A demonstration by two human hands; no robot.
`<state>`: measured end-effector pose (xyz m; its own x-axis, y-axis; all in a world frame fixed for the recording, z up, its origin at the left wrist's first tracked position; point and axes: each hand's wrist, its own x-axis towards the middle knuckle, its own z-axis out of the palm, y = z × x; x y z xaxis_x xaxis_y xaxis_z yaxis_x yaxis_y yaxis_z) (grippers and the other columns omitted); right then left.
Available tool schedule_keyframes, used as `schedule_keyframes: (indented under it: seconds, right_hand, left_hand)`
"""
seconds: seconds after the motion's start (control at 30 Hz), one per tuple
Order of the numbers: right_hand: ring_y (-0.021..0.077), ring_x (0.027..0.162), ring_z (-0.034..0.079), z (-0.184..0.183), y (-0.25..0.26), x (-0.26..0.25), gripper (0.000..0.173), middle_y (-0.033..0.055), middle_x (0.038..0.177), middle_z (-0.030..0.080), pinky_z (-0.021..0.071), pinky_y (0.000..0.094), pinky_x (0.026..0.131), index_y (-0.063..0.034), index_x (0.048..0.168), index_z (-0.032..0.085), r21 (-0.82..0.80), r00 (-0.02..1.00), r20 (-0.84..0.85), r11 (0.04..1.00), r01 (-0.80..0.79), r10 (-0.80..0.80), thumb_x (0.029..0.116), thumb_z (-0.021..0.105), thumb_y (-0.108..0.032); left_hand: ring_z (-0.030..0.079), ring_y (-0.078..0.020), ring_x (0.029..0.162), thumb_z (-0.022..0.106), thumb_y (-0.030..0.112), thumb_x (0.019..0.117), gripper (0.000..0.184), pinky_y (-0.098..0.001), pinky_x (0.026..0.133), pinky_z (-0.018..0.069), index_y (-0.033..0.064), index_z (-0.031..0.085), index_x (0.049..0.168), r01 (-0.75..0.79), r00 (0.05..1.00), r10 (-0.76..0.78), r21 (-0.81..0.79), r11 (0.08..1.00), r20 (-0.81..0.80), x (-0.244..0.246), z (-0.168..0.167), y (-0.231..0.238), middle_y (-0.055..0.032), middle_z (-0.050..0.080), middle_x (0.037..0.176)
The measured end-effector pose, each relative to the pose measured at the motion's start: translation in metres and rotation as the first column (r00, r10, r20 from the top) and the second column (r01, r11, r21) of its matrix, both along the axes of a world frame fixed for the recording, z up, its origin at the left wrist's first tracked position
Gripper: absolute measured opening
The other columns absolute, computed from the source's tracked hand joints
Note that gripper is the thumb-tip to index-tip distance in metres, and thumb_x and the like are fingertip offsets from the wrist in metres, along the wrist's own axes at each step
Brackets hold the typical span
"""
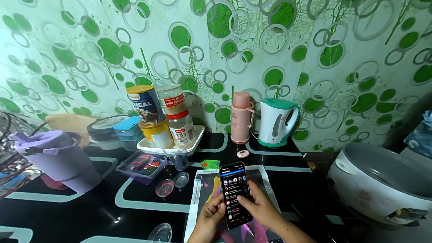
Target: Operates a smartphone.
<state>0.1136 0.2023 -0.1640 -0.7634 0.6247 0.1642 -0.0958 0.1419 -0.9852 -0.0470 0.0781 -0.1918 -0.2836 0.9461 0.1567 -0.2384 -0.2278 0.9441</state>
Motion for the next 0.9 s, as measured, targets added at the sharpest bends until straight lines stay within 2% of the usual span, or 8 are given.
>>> schedule_keyframes:
  seconds: [0.23, 0.33, 0.4, 0.57, 0.6, 0.67, 0.77, 0.9]
  right_hand:
    - [0.0122, 0.100, 0.073, -0.007, -0.002, -0.003, 0.037, 0.0078, 0.110, 0.074, 0.0605, 0.0301, 0.091, -0.0003, 0.131, 0.054, 0.045, 0.997, -0.017, 0.996, 0.082, -0.081, 0.0979, 0.063, -0.013]
    - [0.0122, 0.100, 0.073, -0.005, -0.002, -0.002, 0.037, 0.0079, 0.111, 0.073, 0.0601, 0.0300, 0.092, -0.0005, 0.132, 0.053, 0.029, 0.999, -0.010, 0.998, 0.048, -0.048, 0.0982, 0.063, -0.013]
    - [0.0135, 0.104, 0.072, -0.002, 0.000, 0.001, 0.045, 0.0091, 0.115, 0.072, 0.0596, 0.0316, 0.094, 0.0002, 0.136, 0.048, 0.004, 1.000, -0.006, 1.000, -0.029, 0.029, 0.0959, 0.064, -0.011]
    - [0.0149, 0.118, 0.066, 0.007, 0.002, 0.009, 0.082, 0.0129, 0.135, 0.061, 0.0569, 0.0336, 0.100, -0.0002, 0.154, 0.023, -0.041, 0.964, 0.057, 0.965, -0.259, 0.261, 0.0841, 0.067, 0.004]
    - [0.0151, 0.117, 0.066, 0.008, 0.002, 0.010, 0.087, 0.0128, 0.137, 0.060, 0.0582, 0.0336, 0.096, -0.0023, 0.155, 0.019, -0.059, 0.957, 0.083, 0.960, -0.275, 0.279, 0.0827, 0.067, 0.005]
    - [0.0170, 0.108, 0.069, 0.010, 0.000, 0.011, 0.095, 0.0142, 0.138, 0.058, 0.0609, 0.0347, 0.082, -0.0064, 0.159, 0.012, -0.092, 0.948, 0.151, 0.959, -0.268, 0.279, 0.0817, 0.067, 0.003]
    - [0.0201, 0.104, 0.070, 0.011, 0.000, 0.011, 0.099, 0.0161, 0.139, 0.056, 0.0624, 0.0371, 0.076, -0.0085, 0.160, 0.007, -0.132, 0.938, 0.184, 0.953, -0.271, 0.293, 0.0823, 0.066, 0.005]
    - [0.0204, 0.109, 0.070, 0.010, 0.002, 0.011, 0.098, 0.0144, 0.138, 0.057, 0.0630, 0.0375, 0.079, -0.0087, 0.160, 0.008, -0.132, 0.938, 0.165, 0.950, -0.284, 0.304, 0.0810, 0.064, 0.008]
  left_hand:
    - [0.074, -0.0152, 0.099, 0.043, -0.003, 0.1009, 0.035, -0.0356, 0.092, 0.0608, 0.0008, 0.062, 0.130, 0.003, 1.000, -0.003, 0.020, 1.000, -0.014, 0.000, -0.002, 0.000, -0.0061, 0.076, 0.113]
    - [0.075, -0.0156, 0.099, 0.042, -0.003, 0.1014, 0.035, -0.0357, 0.091, 0.0611, 0.0005, 0.062, 0.130, 0.003, 1.000, -0.002, 0.014, 1.000, -0.006, 0.000, -0.002, 0.000, -0.0066, 0.076, 0.112]
    - [0.075, -0.0156, 0.098, 0.042, -0.002, 0.1019, 0.035, -0.0355, 0.091, 0.0614, 0.0008, 0.062, 0.130, -0.008, 1.000, 0.008, 0.007, 1.000, 0.006, -0.002, -0.002, 0.000, -0.0067, 0.076, 0.111]
    - [0.075, -0.0175, 0.099, 0.039, -0.001, 0.1030, 0.035, -0.0376, 0.091, 0.0615, 0.0014, 0.061, 0.130, -0.030, 0.995, 0.027, 0.027, 0.999, 0.093, -0.003, 0.001, 0.000, -0.0081, 0.076, 0.112]
    - [0.075, -0.0175, 0.099, 0.039, 0.000, 0.1031, 0.035, -0.0378, 0.092, 0.0614, 0.0012, 0.061, 0.131, -0.036, 0.994, 0.033, 0.027, 0.999, 0.101, -0.004, 0.001, 0.001, -0.0079, 0.076, 0.113]
    - [0.074, -0.0153, 0.098, 0.040, 0.001, 0.1027, 0.034, -0.0362, 0.091, 0.0613, 0.0020, 0.061, 0.129, -0.060, 0.994, 0.058, 0.014, 0.998, 0.096, -0.003, 0.002, 0.000, -0.0054, 0.076, 0.110]
    - [0.074, -0.0149, 0.099, 0.041, 0.003, 0.1030, 0.033, -0.0359, 0.091, 0.0610, 0.0017, 0.061, 0.130, -0.065, 0.993, 0.064, 0.003, 0.998, 0.099, -0.004, 0.002, 0.000, -0.0051, 0.076, 0.111]
    - [0.074, -0.0153, 0.099, 0.042, 0.005, 0.1035, 0.031, -0.0360, 0.092, 0.0608, 0.0026, 0.062, 0.128, -0.061, 0.993, 0.060, 0.007, 0.998, 0.102, -0.004, 0.002, 0.000, -0.0057, 0.076, 0.111]
